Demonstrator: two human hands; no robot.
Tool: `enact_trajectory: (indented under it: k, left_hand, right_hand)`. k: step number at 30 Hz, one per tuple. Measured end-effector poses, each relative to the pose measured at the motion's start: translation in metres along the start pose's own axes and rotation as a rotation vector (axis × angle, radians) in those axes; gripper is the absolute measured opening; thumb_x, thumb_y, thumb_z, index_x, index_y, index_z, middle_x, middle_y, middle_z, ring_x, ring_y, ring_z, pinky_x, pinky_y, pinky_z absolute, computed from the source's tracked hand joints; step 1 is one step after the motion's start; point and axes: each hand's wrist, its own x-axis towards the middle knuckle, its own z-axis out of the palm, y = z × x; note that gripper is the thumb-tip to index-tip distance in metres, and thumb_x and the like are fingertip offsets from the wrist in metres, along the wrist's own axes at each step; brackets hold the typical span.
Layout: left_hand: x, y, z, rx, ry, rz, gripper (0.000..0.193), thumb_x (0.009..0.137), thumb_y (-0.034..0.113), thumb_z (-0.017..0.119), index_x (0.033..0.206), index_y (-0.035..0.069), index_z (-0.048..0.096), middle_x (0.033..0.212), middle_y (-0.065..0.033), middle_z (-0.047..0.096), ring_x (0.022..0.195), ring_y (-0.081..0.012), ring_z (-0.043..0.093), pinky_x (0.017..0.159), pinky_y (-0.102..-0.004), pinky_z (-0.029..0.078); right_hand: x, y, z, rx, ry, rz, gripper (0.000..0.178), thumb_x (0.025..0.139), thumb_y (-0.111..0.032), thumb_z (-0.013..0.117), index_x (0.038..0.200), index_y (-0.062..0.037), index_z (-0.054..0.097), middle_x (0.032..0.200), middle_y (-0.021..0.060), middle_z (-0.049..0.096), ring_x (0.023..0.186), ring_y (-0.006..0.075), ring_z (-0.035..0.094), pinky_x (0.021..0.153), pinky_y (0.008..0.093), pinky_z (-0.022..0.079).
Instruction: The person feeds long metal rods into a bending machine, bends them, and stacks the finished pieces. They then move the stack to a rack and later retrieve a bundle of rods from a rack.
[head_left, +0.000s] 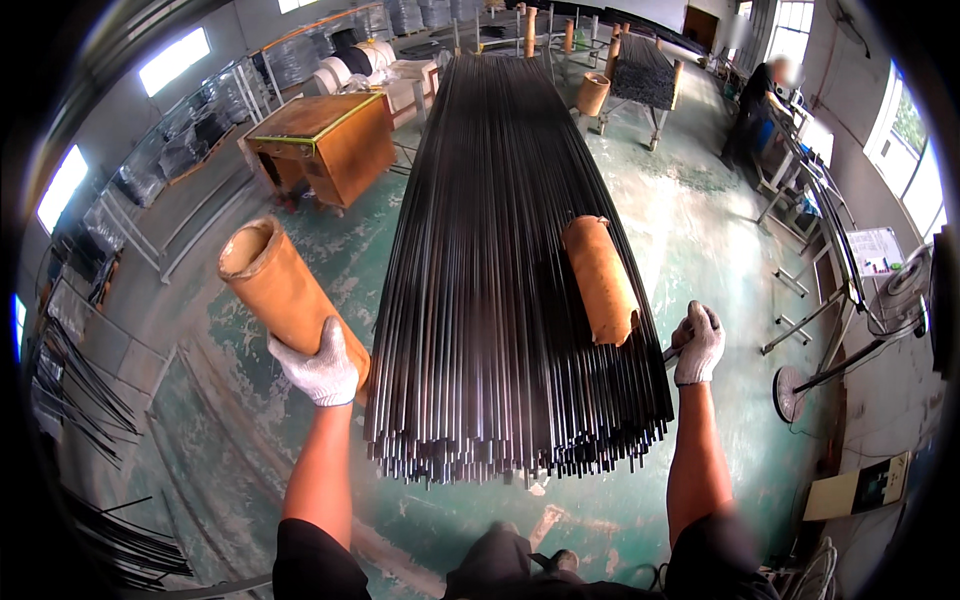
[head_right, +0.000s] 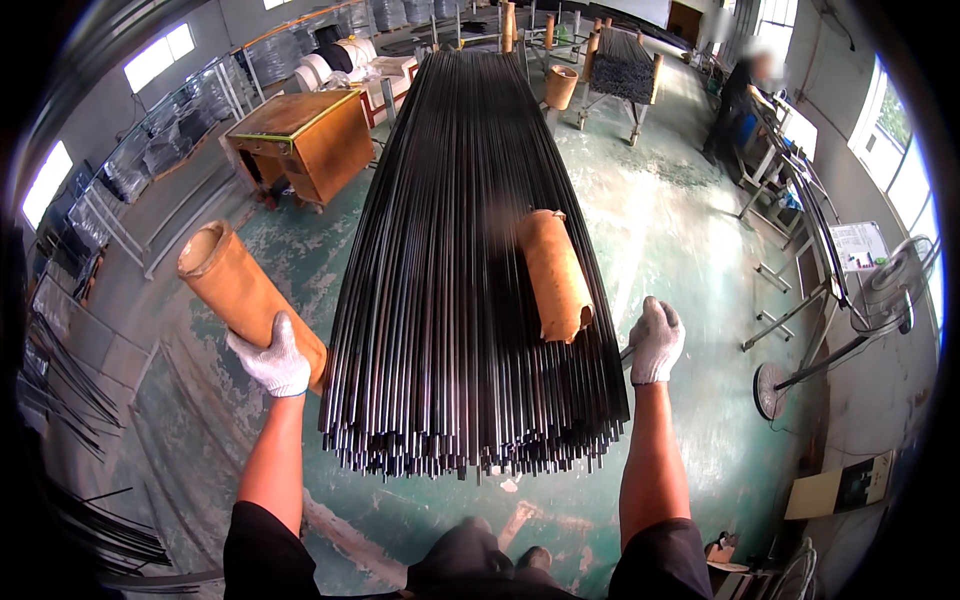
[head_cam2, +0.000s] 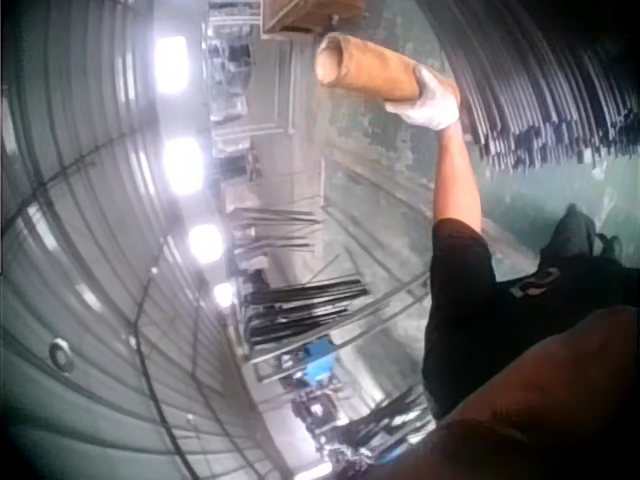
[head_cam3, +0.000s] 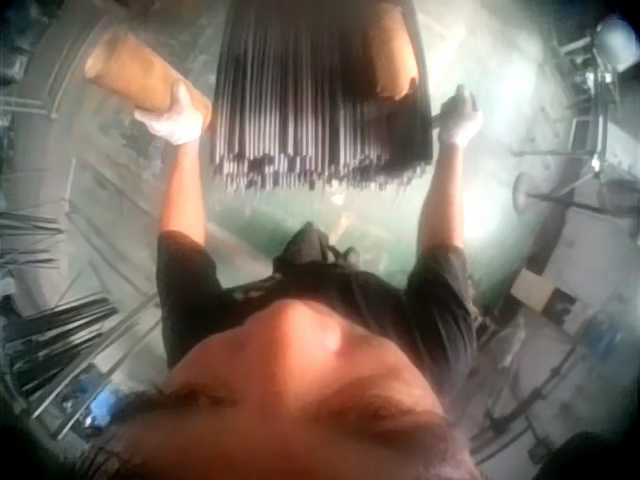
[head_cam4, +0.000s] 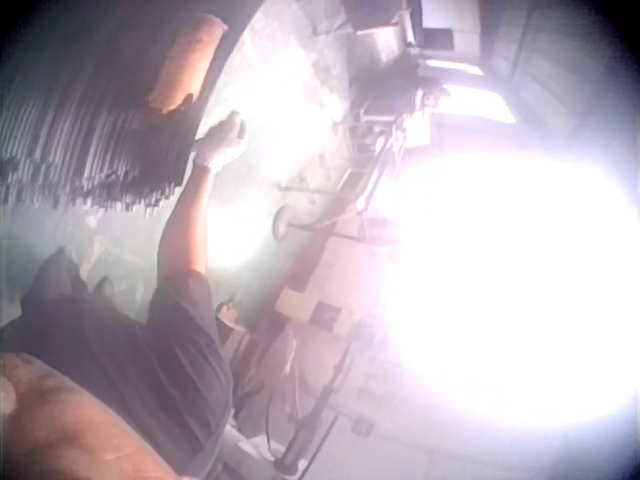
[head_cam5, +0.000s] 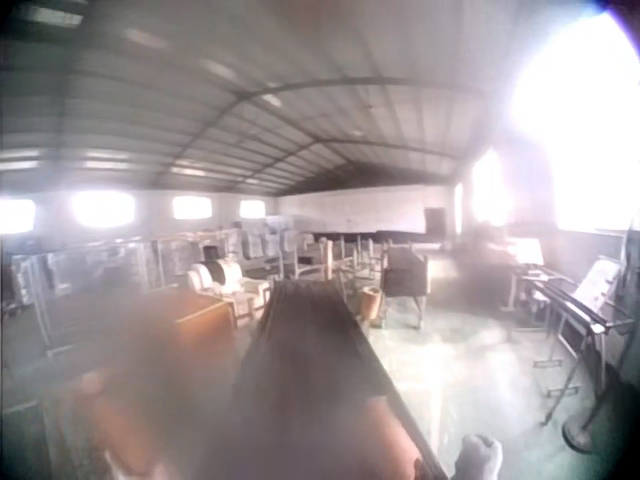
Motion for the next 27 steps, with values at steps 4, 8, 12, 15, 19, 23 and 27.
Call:
enact_trajectory:
  k: [4, 8, 12, 15, 19, 23, 27]
  left_hand:
    - [0.014, -0.015, 0.038, -0.030, -0.005, -0.003, 0.084, 0.085, 0.021, 0.092, 0.149, -0.010, 0.046, 0.136, -0.0284, 0.063, 0.122, -0.0381, 0.066, 0.107, -0.0478, 0.052]
    - [0.029, -0.020, 0.064, -0.070, -0.005, 0.059, 0.081, 0.083, 0.018, 0.093, 0.146, -0.009, 0.048, 0.133, -0.0257, 0.065, 0.120, -0.0353, 0.067, 0.106, -0.0467, 0.053]
    - [0.038, -0.025, 0.093, -0.074, 0.004, 0.021, 0.081, 0.082, 0.015, 0.094, 0.145, -0.007, 0.049, 0.130, -0.0237, 0.067, 0.118, -0.0337, 0.068, 0.105, -0.0458, 0.053]
    - [0.047, -0.034, 0.114, -0.124, 0.033, 0.001, 0.087, 0.073, 0.022, 0.099, 0.143, -0.005, 0.053, 0.125, -0.0243, 0.071, 0.113, -0.0357, 0.072, 0.101, -0.0462, 0.055]
    - [0.058, -0.038, 0.140, -0.036, 0.071, 0.108, 0.085, 0.072, 0.022, 0.099, 0.140, -0.004, 0.055, 0.121, -0.0228, 0.072, 0.107, -0.0366, 0.073, 0.096, -0.0472, 0.056]
    - [0.067, -0.025, 0.165, -0.029, 0.030, -0.041, 0.085, 0.071, 0.019, 0.098, 0.141, -0.002, 0.057, 0.125, -0.0226, 0.071, 0.112, -0.0368, 0.072, 0.098, -0.0477, 0.055]
    - [0.078, -0.043, 0.194, -0.072, 0.070, 0.017, 0.088, 0.071, 0.024, 0.098, 0.143, -0.002, 0.055, 0.122, -0.0223, 0.073, 0.109, -0.0375, 0.073, 0.097, -0.0476, 0.056]
  right_hand:
    - [0.037, 0.013, 0.021, 0.018, -0.021, -0.019, 0.022, 0.100, -0.024, 0.071, 0.088, -0.0068, 0.065, 0.065, -0.0026, 0.051, 0.051, 0.0097, 0.047, 0.047, 0.0283, 0.034]
    - [0.061, 0.019, 0.042, -0.044, -0.003, -0.084, 0.025, 0.099, -0.025, 0.071, 0.082, -0.0077, 0.065, 0.062, -0.0022, 0.052, 0.050, 0.0105, 0.048, 0.047, 0.0287, 0.034]
    - [0.088, 0.029, 0.059, -0.049, -0.005, -0.102, 0.025, 0.099, -0.026, 0.072, 0.083, -0.0075, 0.066, 0.063, -0.0020, 0.053, 0.050, 0.0107, 0.049, 0.047, 0.0283, 0.034]
    - [0.107, 0.034, 0.073, -0.019, -0.014, -0.079, 0.024, 0.099, -0.026, 0.072, 0.085, -0.0074, 0.066, 0.065, -0.0023, 0.053, 0.051, 0.0104, 0.049, 0.048, 0.0274, 0.034]
    - [0.141, 0.045, 0.084, 0.004, -0.013, -0.080, 0.022, 0.098, -0.025, 0.074, 0.088, -0.0076, 0.066, 0.066, -0.0027, 0.052, 0.051, 0.0098, 0.048, 0.048, 0.0267, 0.035]
    - [0.160, 0.045, 0.107, -0.022, -0.039, -0.061, 0.020, 0.098, -0.025, 0.074, 0.088, -0.0095, 0.065, 0.066, -0.0032, 0.051, 0.050, 0.0096, 0.047, 0.046, 0.0269, 0.035]
    - [0.191, 0.057, 0.128, 0.060, -0.012, -0.053, 0.018, 0.098, -0.021, 0.072, 0.086, -0.0110, 0.064, 0.065, -0.0042, 0.050, 0.049, 0.0086, 0.046, 0.045, 0.0265, 0.034]
